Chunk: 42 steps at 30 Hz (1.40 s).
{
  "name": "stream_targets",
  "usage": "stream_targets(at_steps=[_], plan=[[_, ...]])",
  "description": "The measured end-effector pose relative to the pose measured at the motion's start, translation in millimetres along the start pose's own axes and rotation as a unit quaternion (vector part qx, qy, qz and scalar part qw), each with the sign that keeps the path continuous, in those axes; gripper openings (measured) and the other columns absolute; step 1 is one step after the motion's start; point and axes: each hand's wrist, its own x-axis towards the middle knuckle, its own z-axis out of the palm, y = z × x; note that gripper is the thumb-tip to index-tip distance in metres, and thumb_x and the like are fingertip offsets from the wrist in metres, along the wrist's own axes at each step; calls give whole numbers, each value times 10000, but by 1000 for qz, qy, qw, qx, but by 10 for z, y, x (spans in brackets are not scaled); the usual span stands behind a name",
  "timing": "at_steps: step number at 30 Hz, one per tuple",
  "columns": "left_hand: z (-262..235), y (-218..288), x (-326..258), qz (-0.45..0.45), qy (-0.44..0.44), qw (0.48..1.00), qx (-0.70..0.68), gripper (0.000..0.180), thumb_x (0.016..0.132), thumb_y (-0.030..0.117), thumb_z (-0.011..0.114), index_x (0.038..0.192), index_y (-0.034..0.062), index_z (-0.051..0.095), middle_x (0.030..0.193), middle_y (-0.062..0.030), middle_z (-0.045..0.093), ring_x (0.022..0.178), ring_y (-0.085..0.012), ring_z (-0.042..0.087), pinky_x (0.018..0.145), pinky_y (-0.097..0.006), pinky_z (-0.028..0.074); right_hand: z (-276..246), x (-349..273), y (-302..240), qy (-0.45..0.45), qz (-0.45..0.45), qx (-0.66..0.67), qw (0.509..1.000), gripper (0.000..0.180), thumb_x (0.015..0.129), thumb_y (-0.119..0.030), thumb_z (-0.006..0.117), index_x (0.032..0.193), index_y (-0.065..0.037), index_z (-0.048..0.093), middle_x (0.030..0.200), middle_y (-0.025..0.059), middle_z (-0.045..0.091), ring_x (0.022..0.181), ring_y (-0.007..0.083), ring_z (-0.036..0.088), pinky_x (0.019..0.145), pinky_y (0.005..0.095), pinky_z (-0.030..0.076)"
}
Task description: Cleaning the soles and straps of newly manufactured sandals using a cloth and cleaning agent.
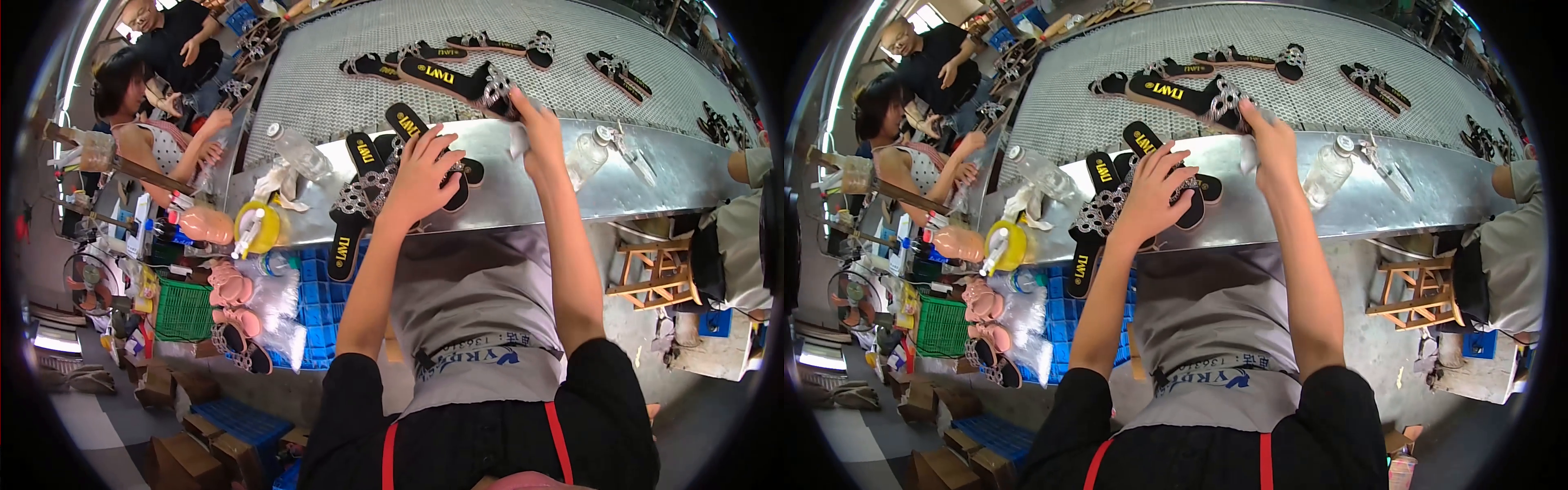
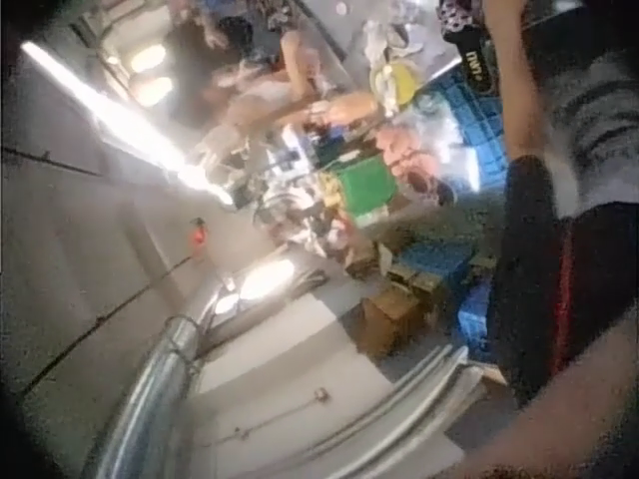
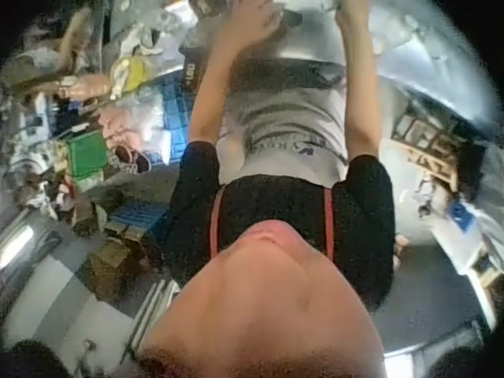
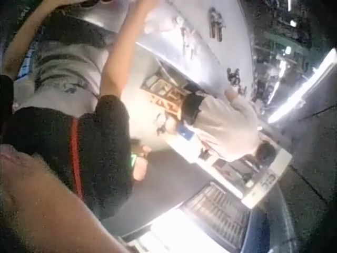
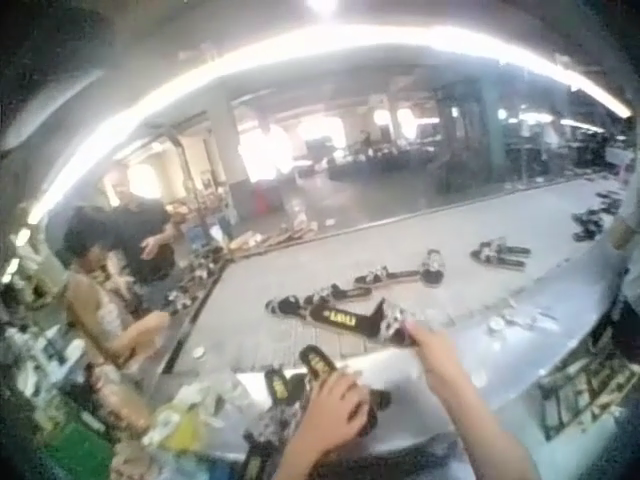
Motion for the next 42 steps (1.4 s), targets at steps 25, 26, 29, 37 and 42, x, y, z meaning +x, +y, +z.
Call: stream_targets(at_steps=[25,26,29,37,42], plan=[[746,1692,586,-164,123,871,-446,221,981,21,570,1166,-35,676,1168,-134,656,1048,-200,610,914,-338,491,-1521,-1518,-411,-54,47,170,983,506,1105,-347,561,1410,56,581,602,-35,462,510,79,362,514,283,312],[782,1745,578,-178,79,840,-507,252,985,19,589,1222,-31,661,1217,-144,641,1096,-204,604,948,-331,477,-1547,-1528,-428,-86,55,180,978,494,1103,-329,568,1412,55,589,639,-28,495,560,74,406,565,267,343],[846,1822,541,-223,-8,769,-599,376,1011,69,628,1373,-31,604,1272,-133,639,1158,-194,604,1008,-318,452,-1593,-1641,-319,-126,90,201,967,480,1103,-305,569,1427,49,586,701,-7,548,628,78,481,618,248,384],[729,1349,304,-190,-213,708,-646,455,955,13,697,1398,-51,615,1189,-88,673,1077,-181,637,985,-332,489,-1608,-1706,-178,-271,240,196,911,569,1111,-429,494,1350,71,625,1017,155,740,907,173,668,813,286,499],[621,1172,301,-227,-305,506,-774,427,908,68,779,1313,-33,687,1129,-81,661,1002,-171,610,930,-316,469,-1518,-1672,-267,-249,373,173,877,658,1105,-557,454,1230,49,679,1107,164,763,1061,196,695,981,307,505]])
